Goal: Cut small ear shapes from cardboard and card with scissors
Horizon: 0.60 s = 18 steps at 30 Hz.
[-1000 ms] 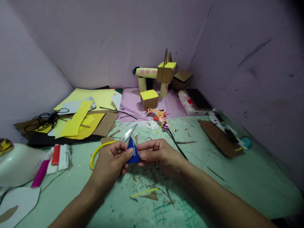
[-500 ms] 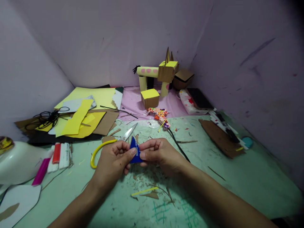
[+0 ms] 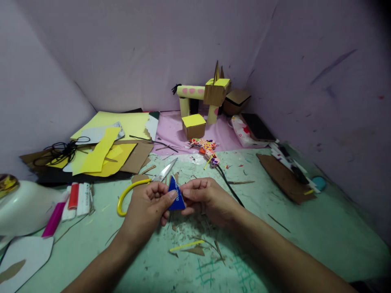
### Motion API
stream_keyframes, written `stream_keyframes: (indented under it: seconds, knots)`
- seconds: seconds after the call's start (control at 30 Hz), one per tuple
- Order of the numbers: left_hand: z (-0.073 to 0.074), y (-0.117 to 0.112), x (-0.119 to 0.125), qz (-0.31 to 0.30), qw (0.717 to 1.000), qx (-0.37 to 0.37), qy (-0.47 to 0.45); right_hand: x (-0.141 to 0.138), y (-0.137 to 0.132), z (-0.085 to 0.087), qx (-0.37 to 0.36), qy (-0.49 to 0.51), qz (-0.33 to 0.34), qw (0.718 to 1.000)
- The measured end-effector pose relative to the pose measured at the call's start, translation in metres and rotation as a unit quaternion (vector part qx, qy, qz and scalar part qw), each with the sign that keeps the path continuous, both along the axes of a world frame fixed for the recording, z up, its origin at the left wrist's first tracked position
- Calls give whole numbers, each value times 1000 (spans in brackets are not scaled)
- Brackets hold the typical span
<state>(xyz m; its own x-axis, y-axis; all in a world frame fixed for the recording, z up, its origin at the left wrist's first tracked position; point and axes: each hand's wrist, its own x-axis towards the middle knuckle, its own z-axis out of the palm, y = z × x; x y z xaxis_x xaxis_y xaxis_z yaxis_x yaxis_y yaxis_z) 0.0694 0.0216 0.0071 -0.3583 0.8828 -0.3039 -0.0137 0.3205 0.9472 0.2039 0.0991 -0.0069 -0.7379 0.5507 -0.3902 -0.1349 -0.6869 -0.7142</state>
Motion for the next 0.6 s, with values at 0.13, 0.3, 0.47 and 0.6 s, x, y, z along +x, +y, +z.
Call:
stream_keyframes:
  seconds: [0.13,0.3,0.47,0.6]
  knots:
    - [1,0,1,6,1000,-6,7,0,0,0,-1,1,1,1000]
    - [4,0,6,18,1000,-10,18,-4,-5,-1,25,-35,-32,999]
    - [2,1,6,-8,999,7,-39,-5,-4,-1,39,-57,-49,996]
    - [0,1,2,-27,988,14,-148,-2,0,1,16,-58,-41,997]
